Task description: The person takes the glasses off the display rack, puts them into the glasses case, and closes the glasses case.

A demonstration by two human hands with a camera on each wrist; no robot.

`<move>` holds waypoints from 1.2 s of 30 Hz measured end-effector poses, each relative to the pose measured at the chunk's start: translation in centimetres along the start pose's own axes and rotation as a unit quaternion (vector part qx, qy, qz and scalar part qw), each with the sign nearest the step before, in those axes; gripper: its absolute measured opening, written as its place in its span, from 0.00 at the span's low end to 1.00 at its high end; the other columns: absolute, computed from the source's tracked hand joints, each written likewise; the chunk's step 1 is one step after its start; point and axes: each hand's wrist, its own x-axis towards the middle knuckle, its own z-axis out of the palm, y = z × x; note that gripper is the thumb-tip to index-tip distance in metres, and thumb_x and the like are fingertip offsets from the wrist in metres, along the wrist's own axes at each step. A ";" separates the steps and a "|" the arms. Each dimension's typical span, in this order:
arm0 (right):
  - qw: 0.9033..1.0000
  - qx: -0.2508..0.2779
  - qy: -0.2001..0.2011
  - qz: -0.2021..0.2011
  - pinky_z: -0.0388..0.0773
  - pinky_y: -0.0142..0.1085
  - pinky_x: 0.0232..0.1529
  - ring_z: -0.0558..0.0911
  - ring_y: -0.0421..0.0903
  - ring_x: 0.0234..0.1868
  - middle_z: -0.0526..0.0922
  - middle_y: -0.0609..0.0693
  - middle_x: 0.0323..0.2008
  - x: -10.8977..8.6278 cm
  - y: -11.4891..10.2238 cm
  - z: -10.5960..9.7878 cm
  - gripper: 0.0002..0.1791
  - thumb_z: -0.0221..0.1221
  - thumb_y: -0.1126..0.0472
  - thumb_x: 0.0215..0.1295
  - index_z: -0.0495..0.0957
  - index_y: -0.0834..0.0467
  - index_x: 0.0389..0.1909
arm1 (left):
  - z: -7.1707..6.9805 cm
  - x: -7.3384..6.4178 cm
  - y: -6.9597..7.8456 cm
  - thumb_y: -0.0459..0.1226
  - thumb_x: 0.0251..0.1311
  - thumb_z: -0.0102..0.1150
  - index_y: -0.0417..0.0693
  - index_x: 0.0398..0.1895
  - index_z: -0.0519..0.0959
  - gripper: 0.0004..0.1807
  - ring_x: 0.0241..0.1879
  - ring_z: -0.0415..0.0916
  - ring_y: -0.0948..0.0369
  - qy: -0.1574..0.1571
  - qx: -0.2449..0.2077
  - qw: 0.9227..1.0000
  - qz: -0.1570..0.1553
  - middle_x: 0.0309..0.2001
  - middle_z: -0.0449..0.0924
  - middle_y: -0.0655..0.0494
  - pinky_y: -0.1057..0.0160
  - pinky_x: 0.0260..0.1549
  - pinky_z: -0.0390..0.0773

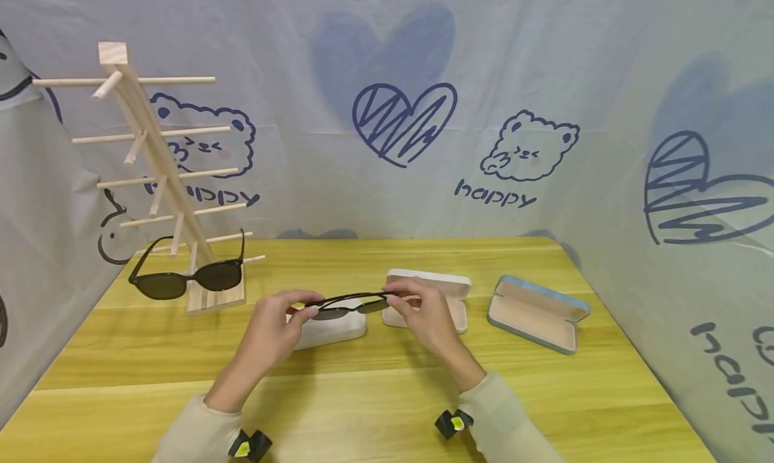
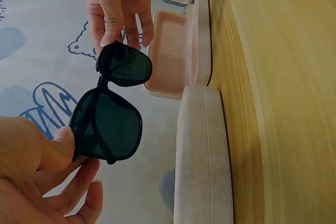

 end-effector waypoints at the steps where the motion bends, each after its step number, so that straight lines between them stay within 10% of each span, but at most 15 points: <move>1: 1.000 0.000 0.000 0.004 0.85 0.34 0.48 0.87 0.52 0.49 0.88 0.57 0.52 0.0 0.0 0.0 0.09 0.64 0.67 0.69 0.88 0.59 0.48 | 0.0 0.0 0.0 0.29 0.65 0.66 0.42 0.47 0.89 0.10 0.44 0.85 0.52 -0.002 0.000 1.000 -0.002 0.47 0.90 0.46 0.59 0.39 0.83; 17: 0.999 0.000 -0.011 0.031 0.87 0.42 0.51 0.87 0.53 0.51 0.88 0.57 0.52 -0.2 0.4 -0.2 0.10 0.63 0.68 0.71 0.87 0.59 0.49 | 0.1 0.2 -0.1 0.29 0.68 0.63 0.42 0.50 0.87 0.11 0.53 0.85 0.48 -0.020 -0.020 1.000 -0.004 0.49 0.90 0.46 0.50 0.46 0.84; 36: 0.999 -0.022 -0.027 0.035 0.83 0.36 0.49 0.87 0.51 0.49 0.90 0.56 0.48 -0.6 1.5 -2.3 0.10 0.62 0.65 0.72 0.87 0.59 0.51 | 1.2 1.3 -0.2 0.33 0.68 0.65 0.46 0.47 0.88 0.08 0.38 0.87 0.58 -0.022 -0.050 0.999 -0.007 0.43 0.90 0.51 0.57 0.41 0.87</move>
